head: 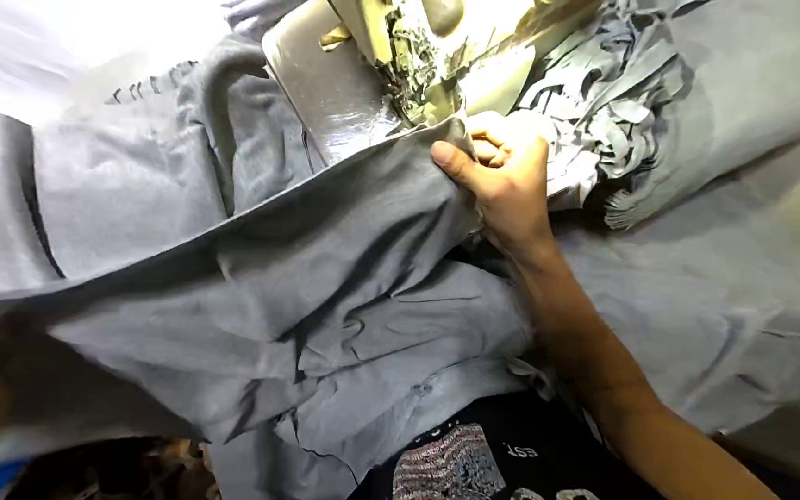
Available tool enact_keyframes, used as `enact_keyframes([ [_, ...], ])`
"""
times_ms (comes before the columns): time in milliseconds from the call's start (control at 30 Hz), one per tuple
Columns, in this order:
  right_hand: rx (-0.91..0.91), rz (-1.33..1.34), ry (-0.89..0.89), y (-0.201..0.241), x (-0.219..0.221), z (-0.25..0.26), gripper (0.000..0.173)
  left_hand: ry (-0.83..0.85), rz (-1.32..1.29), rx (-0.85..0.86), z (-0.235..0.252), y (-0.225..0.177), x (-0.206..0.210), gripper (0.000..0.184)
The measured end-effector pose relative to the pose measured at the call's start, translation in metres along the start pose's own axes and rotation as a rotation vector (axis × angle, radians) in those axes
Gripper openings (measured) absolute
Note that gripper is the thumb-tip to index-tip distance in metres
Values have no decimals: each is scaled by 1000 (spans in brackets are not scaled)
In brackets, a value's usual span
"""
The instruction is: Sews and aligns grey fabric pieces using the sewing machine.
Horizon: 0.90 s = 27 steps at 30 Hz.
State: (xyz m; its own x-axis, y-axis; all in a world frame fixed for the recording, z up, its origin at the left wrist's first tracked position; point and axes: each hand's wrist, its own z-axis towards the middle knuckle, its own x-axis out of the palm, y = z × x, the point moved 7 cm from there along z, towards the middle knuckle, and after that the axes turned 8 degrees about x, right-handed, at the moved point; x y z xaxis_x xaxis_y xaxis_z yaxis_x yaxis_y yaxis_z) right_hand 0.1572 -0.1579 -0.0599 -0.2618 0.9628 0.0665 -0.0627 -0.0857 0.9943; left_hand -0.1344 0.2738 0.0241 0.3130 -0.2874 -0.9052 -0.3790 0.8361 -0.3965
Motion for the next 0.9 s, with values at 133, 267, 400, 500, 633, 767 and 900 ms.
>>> enact_keyframes([
  [133,-1,-47,-8,3,0,-9,9,-2,248,298,57,-59,53,44],
  [267,5,-34,-24,3,-3,-10,7,-47,-163,645,66,-220,117,40],
  [400,-1,-22,-18,12,-10,-9,14,75,-397,803,74,-295,166,47],
  [500,-38,-15,-9,17,-14,-8,14,98,-447,788,78,-309,176,36],
  [633,-92,0,-49,18,-13,-6,14,-6,-475,665,78,-306,160,13],
  [767,-100,2,-76,13,-8,-10,14,-104,-363,601,83,-303,156,18],
  [900,-36,1,-40,9,-2,-14,12,-31,-319,623,70,-301,159,23],
])
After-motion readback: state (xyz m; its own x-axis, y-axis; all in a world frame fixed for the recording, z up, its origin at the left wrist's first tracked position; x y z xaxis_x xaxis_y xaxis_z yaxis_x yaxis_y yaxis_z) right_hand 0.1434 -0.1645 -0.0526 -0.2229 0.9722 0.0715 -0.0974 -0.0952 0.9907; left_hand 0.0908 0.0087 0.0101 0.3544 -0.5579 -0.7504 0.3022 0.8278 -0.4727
